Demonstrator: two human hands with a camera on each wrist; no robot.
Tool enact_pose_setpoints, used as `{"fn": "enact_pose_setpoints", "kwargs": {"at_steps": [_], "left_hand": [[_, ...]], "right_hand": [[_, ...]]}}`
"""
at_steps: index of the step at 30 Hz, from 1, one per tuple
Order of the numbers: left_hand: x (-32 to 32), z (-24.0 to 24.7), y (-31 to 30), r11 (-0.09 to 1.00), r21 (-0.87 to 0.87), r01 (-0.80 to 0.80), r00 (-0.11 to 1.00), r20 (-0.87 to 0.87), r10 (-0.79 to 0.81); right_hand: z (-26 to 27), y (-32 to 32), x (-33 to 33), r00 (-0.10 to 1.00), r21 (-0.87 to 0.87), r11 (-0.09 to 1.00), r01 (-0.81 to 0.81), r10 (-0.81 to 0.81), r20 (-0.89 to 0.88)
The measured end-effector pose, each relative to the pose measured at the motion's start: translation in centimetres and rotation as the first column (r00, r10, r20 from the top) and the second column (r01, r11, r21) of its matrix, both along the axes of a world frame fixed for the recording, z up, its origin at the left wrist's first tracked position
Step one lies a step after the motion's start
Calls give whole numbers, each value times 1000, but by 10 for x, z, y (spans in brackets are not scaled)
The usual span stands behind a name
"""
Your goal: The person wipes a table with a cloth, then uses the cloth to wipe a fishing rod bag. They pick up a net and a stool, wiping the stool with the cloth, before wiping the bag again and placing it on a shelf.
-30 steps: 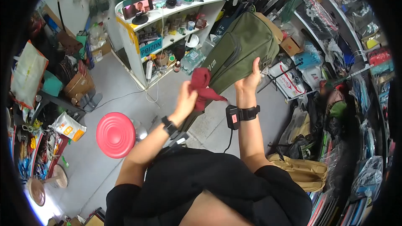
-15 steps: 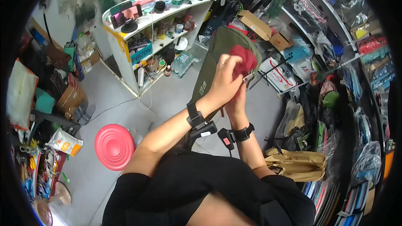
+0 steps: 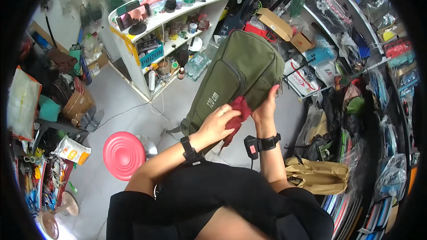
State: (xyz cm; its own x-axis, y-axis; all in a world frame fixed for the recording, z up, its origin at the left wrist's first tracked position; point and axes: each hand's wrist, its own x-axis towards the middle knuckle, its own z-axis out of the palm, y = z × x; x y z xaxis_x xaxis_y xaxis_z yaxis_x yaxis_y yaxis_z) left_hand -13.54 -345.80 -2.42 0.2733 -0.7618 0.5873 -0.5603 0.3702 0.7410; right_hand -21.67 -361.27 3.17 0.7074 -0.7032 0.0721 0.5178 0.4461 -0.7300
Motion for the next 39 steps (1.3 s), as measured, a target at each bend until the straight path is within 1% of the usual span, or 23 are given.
{"fn": "enact_pose_setpoints", "kwargs": {"at_steps": [2,4,5,7,8,9,12,14,16,18,19,20,22,24,27,28,29,30,32,34,36,38,39], "left_hand": [[9,54,-7,963,-254,-84,989,100,113],[25,106,-17,930,-328,-164,919,292,266],[41,116,-25,957,-243,-160,894,376,245],[64,115,-27,981,-122,-150,857,478,191],[70,114,-20,986,-88,-139,849,502,165],[69,118,-24,978,-133,-159,827,524,206],[99,118,-26,946,57,-320,820,516,247],[116,102,-25,929,3,-369,791,527,312],[131,61,-19,835,52,-547,746,483,459],[136,62,-26,806,36,-590,791,227,569],[135,65,-40,794,-78,-603,786,111,608],[124,78,-50,745,-95,-660,745,42,666],[97,95,-60,652,-221,-725,672,-21,740],[65,102,-67,684,-236,-690,711,-43,702],[24,111,-67,820,-258,-512,853,-38,520],[10,115,-62,853,-292,-433,886,36,462],[-1,120,-55,872,-328,-362,890,157,428],[-8,129,-49,904,-356,-236,883,309,353],[-3,133,-50,897,-397,-196,818,439,373],[20,136,-50,869,-412,-274,742,483,464],[43,136,-43,834,-402,-378,669,504,547],[72,130,-43,701,-430,-569,494,502,710],[85,127,-41,678,-369,-636,488,488,724]], "right_hand": [[-6,3,-6,1000,37,999,-22,22,-12],[-10,8,-3,993,-229,973,-34,6,-121],[-2,21,5,998,-106,994,-5,-2,-66],[-8,25,1,998,-186,982,-40,29,-61],[-4,29,-7,997,-98,992,-75,74,-21],[1,28,-13,993,-12,993,-115,116,21],[11,18,-20,983,77,982,-171,165,76],[-17,13,-12,983,131,975,-181,176,45],[-42,21,-11,991,151,981,-125,118,57],[-21,23,-10,990,155,981,-114,99,99],[-13,19,-7,995,92,992,-89,85,44],[-7,18,-7,998,25,998,-65,65,-23],[-13,22,2,998,-48,998,-39,36,-60],[-37,20,9,992,-152,986,67,-82,-94],[-17,24,0,989,-213,972,95,-117,-95],[-18,26,1,986,-246,961,125,-148,-77],[-21,29,2,997,-81,994,79,-78,21],[-22,27,-1,988,-270,960,75,-108,-113],[-19,28,-5,991,-241,969,62,-89,-103],[-11,30,-5,993,-194,979,64,-81,-80],[-12,33,-7,998,-143,988,54,-58,-27],[-16,28,-8,998,-73,997,2,-6,-55],[-18,25,-9,997,-56,998,-17,13,-74]]}}
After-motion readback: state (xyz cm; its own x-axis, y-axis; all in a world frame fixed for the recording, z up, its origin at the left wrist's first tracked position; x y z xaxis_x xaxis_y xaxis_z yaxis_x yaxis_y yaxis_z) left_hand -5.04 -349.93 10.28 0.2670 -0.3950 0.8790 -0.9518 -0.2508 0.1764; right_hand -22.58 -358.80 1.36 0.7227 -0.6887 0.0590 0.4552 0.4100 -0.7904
